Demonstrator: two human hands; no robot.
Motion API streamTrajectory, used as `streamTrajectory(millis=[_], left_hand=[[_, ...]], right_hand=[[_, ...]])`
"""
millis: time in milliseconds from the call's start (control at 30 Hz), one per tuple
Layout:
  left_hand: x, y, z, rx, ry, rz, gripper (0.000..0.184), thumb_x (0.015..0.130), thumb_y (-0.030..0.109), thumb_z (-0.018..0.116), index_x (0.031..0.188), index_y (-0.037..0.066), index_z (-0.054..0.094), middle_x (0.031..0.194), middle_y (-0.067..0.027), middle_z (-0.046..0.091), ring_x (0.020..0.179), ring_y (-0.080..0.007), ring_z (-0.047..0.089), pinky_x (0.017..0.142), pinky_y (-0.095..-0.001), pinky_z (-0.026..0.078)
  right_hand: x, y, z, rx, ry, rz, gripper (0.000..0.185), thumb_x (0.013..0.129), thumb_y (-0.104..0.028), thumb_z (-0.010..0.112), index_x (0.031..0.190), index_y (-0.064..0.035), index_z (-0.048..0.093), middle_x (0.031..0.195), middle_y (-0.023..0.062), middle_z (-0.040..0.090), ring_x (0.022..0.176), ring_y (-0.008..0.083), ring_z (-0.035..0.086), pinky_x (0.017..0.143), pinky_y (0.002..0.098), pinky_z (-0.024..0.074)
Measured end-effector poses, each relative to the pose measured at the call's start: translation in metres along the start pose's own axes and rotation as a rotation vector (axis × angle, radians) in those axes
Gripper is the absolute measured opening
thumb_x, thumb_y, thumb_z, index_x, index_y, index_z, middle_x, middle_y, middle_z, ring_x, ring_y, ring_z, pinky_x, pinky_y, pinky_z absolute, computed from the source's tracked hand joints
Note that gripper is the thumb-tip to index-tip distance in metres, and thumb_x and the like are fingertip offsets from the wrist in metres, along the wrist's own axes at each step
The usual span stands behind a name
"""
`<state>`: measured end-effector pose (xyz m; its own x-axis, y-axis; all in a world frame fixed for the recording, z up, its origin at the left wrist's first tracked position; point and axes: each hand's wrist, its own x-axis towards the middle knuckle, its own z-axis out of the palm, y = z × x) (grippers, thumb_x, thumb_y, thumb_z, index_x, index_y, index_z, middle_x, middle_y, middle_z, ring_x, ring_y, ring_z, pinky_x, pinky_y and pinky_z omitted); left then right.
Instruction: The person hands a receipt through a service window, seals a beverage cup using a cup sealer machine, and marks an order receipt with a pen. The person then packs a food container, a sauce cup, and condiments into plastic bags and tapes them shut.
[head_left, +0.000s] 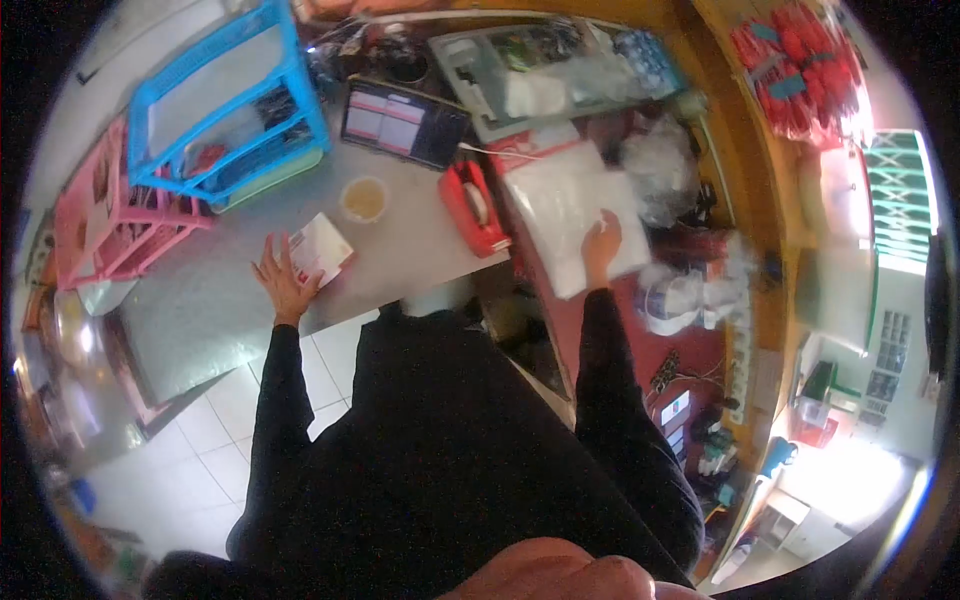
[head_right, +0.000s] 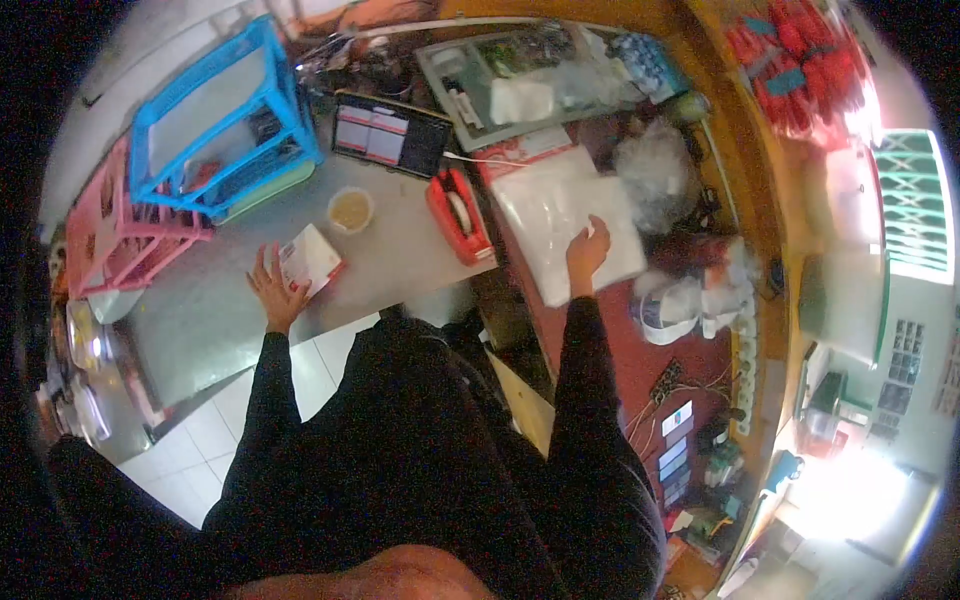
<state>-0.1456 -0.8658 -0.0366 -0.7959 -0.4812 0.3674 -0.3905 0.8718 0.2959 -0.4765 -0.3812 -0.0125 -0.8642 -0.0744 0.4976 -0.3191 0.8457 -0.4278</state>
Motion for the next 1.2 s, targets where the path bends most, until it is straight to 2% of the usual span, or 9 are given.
streamTrajectory(millis=[200, 367, 467, 667, 800, 933, 1033, 1133, 1200], left_hand=[[0.016, 0.079, 0.007, -0.290, 0.101, -0.029, 0.077, 0.071, 0.038, 0.074, 0.135, 0.010, 0.042, 0.133, -0.0168, 0.039, 0.118, -0.0339, 0.041, 0.097, -0.0456, 0.034], [-0.024, 0.137, -0.014, -0.353, 0.160, -0.176, 0.064, 0.073, 0.023, 0.074, 0.129, 0.008, 0.049, 0.120, -0.0161, 0.045, 0.110, -0.0315, 0.045, 0.093, -0.0417, 0.038], [-0.048, 0.151, -0.014, -0.264, 0.183, -0.228, 0.058, 0.073, 0.019, 0.073, 0.126, 0.008, 0.051, 0.117, -0.0153, 0.045, 0.101, -0.0289, 0.047, 0.090, -0.0398, 0.039], [-0.033, 0.199, -0.013, -0.808, 0.262, -0.311, 0.043, 0.077, 0.012, 0.069, 0.118, 0.007, 0.056, 0.109, -0.0088, 0.054, 0.076, -0.0159, 0.053, 0.074, -0.0295, 0.045], [0.002, 0.255, 0.036, -1.335, -0.179, -0.363, 0.034, 0.084, 0.014, 0.064, 0.117, 0.007, 0.057, 0.095, 0.0004, 0.061, 0.081, -0.0099, 0.054, 0.075, -0.0267, 0.046], [0.045, 0.319, 0.036, -2.184, -1.046, -0.302, 0.055, 0.093, 0.033, 0.054, 0.139, 0.008, 0.037, 0.123, -0.0067, 0.053, 0.111, -0.0160, 0.049, 0.096, -0.0345, 0.041], [0.069, 0.343, -0.030, -2.755, -1.327, -0.303, 0.058, 0.091, 0.035, 0.058, 0.136, 0.004, 0.039, 0.120, -0.0085, 0.053, 0.111, -0.0163, 0.048, 0.098, -0.0357, 0.041], [0.074, 0.309, -0.012, -2.284, -1.204, -0.535, 0.055, 0.087, 0.030, 0.064, 0.132, 0.004, 0.045, 0.116, -0.0091, 0.055, 0.108, -0.0179, 0.050, 0.096, -0.0341, 0.042], [0.088, 0.274, -0.026, -1.991, -1.177, -0.232, 0.053, 0.087, 0.027, 0.065, 0.130, 0.002, 0.047, 0.119, -0.0098, 0.055, 0.109, -0.0188, 0.051, 0.096, -0.0334, 0.042]], right_hand=[[0.023, 0.145, 0.047, -0.332, -0.608, -0.112, 0.012, 0.078, -0.015, 0.055, 0.083, -0.0122, 0.066, 0.087, 0.0126, 0.066, 0.085, 0.0339, 0.061, 0.075, 0.0423, 0.0491], [0.035, 0.083, 0.007, -0.250, -0.708, 0.110, 0.011, 0.077, -0.019, 0.057, 0.082, -0.0148, 0.065, 0.089, 0.0108, 0.066, 0.087, 0.0311, 0.062, 0.074, 0.0403, 0.0504], [0.015, 0.129, 0.036, -0.190, -0.425, -0.229, 0.015, 0.082, -0.017, 0.054, 0.090, -0.0111, 0.065, 0.098, 0.0103, 0.066, 0.091, 0.0282, 0.061, 0.077, 0.0383, 0.0491], [0.050, 0.059, -0.028, 0.481, 0.201, 0.291, 0.026, 0.094, -0.016, 0.042, 0.108, 0.0005, 0.056, 0.106, 0.0138, 0.060, 0.093, 0.0236, 0.058, 0.081, 0.0342, 0.0471], [0.071, -0.118, -0.147, 0.941, -0.066, 0.488, 0.029, 0.097, -0.015, 0.039, 0.113, 0.0028, 0.055, 0.105, 0.0118, 0.060, 0.092, 0.0196, 0.058, 0.078, 0.0298, 0.0477], [0.043, -0.194, -0.178, 1.060, -0.321, 0.699, 0.029, 0.095, -0.014, 0.041, 0.111, 0.0023, 0.059, 0.099, 0.0092, 0.062, 0.088, 0.0184, 0.059, 0.075, 0.0288, 0.0487], [0.035, -0.157, -0.183, 0.903, -0.431, 0.304, 0.039, 0.084, -0.022, 0.057, 0.114, 0.0026, 0.057, 0.103, 0.0087, 0.062, 0.090, 0.0192, 0.060, 0.078, 0.0301, 0.0487], [0.030, -0.158, -0.198, 0.814, -0.466, 0.077, 0.054, 0.074, -0.023, 0.071, 0.119, 0.0026, 0.054, 0.108, 0.0089, 0.060, 0.096, 0.0207, 0.059, 0.083, 0.0317, 0.0476], [0.022, -0.167, -0.206, 1.082, -0.432, 0.195, 0.058, 0.070, -0.019, 0.075, 0.120, 0.0018, 0.054, 0.111, 0.0090, 0.059, 0.099, 0.0214, 0.058, 0.086, 0.0325, 0.0464]])
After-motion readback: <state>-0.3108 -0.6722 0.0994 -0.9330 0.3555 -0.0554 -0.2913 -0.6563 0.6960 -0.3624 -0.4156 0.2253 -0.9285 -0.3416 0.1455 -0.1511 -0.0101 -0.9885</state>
